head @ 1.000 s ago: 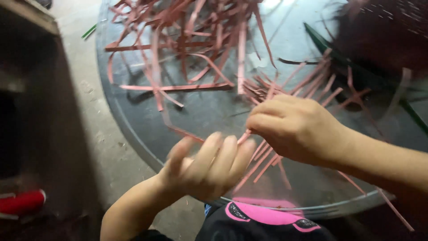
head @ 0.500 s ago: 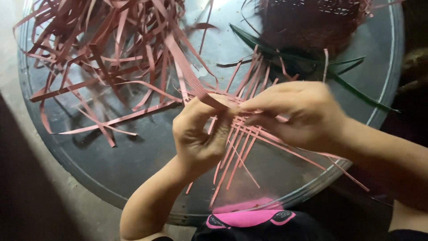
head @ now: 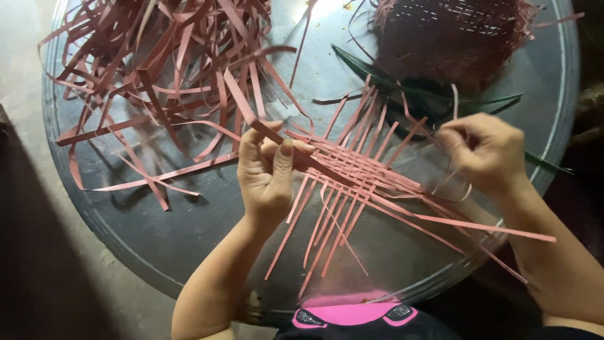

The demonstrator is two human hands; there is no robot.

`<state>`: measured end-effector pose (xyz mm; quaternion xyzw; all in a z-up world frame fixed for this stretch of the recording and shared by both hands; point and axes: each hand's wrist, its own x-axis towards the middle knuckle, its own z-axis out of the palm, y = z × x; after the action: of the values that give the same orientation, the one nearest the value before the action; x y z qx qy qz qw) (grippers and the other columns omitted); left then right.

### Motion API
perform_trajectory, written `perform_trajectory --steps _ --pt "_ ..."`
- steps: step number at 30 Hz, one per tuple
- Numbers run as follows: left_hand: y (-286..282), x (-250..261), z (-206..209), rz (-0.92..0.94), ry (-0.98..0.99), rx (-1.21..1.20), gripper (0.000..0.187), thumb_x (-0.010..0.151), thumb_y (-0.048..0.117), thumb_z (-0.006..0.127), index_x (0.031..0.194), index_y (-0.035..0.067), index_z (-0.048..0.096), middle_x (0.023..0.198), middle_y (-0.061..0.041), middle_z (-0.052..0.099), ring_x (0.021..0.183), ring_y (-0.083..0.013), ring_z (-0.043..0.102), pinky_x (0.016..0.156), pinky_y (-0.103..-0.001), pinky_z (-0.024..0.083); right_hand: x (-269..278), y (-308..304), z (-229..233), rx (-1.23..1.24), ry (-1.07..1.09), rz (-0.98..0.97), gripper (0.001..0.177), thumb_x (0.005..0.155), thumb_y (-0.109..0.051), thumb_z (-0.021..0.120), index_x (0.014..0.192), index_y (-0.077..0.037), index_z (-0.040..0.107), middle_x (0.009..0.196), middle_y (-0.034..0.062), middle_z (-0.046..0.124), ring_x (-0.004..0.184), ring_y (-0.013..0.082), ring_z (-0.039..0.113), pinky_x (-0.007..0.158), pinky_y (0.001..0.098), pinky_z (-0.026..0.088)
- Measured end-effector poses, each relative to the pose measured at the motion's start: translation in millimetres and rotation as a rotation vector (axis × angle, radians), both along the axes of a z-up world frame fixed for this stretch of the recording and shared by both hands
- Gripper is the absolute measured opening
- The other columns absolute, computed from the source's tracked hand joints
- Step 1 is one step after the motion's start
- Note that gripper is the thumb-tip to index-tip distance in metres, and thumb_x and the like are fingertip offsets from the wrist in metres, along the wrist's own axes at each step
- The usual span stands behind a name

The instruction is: A person is weaving a basket using thin plastic strips and trimming the excess with scissors.

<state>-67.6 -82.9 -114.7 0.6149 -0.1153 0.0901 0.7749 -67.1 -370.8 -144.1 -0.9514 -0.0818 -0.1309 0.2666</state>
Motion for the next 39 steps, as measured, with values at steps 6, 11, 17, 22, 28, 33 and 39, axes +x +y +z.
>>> perform_trajectory --steps 6,11,17,22,28,33,39 --pt "12.3 -3.0 5.9 0.13 -0.56 0.182 0.041 0.086 -0.011 0.042 0.121 0.009 0.032 0.088 -0.018 0.058 0.075 -0.0217 0.061 0.069 -0.031 0.055 2.0 -6.8 4.9 0.256 0.174 -0.108 0.029 0.094 -0.022 0.045 0.084 -0.002 0.064 0.079 0.0095 0.061 0.072 0.0186 0.057 0.063 0.0286 0.045" --pt "40.2 -4.1 18.2 0.473 -0.683 0.416 0.023 0.09 0.002 0.041 0.111 0.006 0.034 0.072 -0.022 0.054 0.057 -0.0243 0.055 0.057 -0.029 0.044 4.1 -6.9 -7.4 -0.311 0.205 -0.095 0.022 0.078 -0.032 0.056 0.092 -0.019 0.066 0.086 -0.0029 0.064 0.075 0.0152 0.059 0.063 0.0283 0.044" --pt "29.9 1.9 28.7 0.51 -0.662 0.37 0.016 0.091 0.001 0.041 0.106 0.002 0.038 0.082 -0.016 0.047 0.057 -0.0252 0.058 0.05 -0.032 0.053 30.5 -1.5 6.0 -0.236 -0.321 0.093 0.012 0.084 0.001 0.057 0.091 -0.003 0.065 0.096 0.0125 0.065 0.092 0.0263 0.062 0.081 0.0354 0.047" --pt "25.1 8.3 44.3 0.538 -0.69 0.22 0.014 0.091 0.008 0.04 0.104 0.007 0.038 0.062 -0.02 0.048 0.046 -0.0259 0.051 0.043 -0.029 0.043 46.4 -2.6 -3.0 -0.384 -0.162 0.105 0.013 0.081 -0.008 0.055 0.089 -0.008 0.065 0.089 0.0051 0.064 0.081 0.0214 0.059 0.073 0.0329 0.047" --pt "31.5 6.5 37.6 0.502 -0.67 0.193 0.018 0.092 0.009 0.04 0.109 0.009 0.039 0.063 -0.022 0.047 0.047 -0.027 0.05 0.047 -0.032 0.046 43.3 -0.1 -10.3 -0.316 0.221 0.127 0.027 0.07 -0.022 0.062 0.096 -0.013 0.063 0.09 0.0012 0.064 0.085 0.0195 0.058 0.07 0.0314 0.045" --pt "31.4 1.3 40.0 0.494 -0.649 0.175 0.017 0.092 0.013 0.043 0.108 0.009 0.038 0.063 -0.021 0.047 0.047 -0.0272 0.05 0.047 -0.034 0.049 39.6 9.7 3.4 -0.3 0.317 0.142 0.036 0.068 -0.027 0.064 0.101 -0.014 0.061 0.087 -0.0009 0.064 0.084 0.018 0.058 0.071 0.0304 0.044" --pt "30.2 -1.3 44.1 0.5 -0.64 0.178 0.017 0.092 0.014 0.043 0.108 0.009 0.039 0.064 -0.021 0.046 0.049 -0.0264 0.05 0.048 -0.035 0.049 40.4 21.2 18.8 -0.176 0.535 0.121 0.035 0.069 -0.017 0.057 0.104 -0.019 0.059 0.085 -0.0056 0.067 0.081 0.0107 0.061 0.074 0.0251 0.044"
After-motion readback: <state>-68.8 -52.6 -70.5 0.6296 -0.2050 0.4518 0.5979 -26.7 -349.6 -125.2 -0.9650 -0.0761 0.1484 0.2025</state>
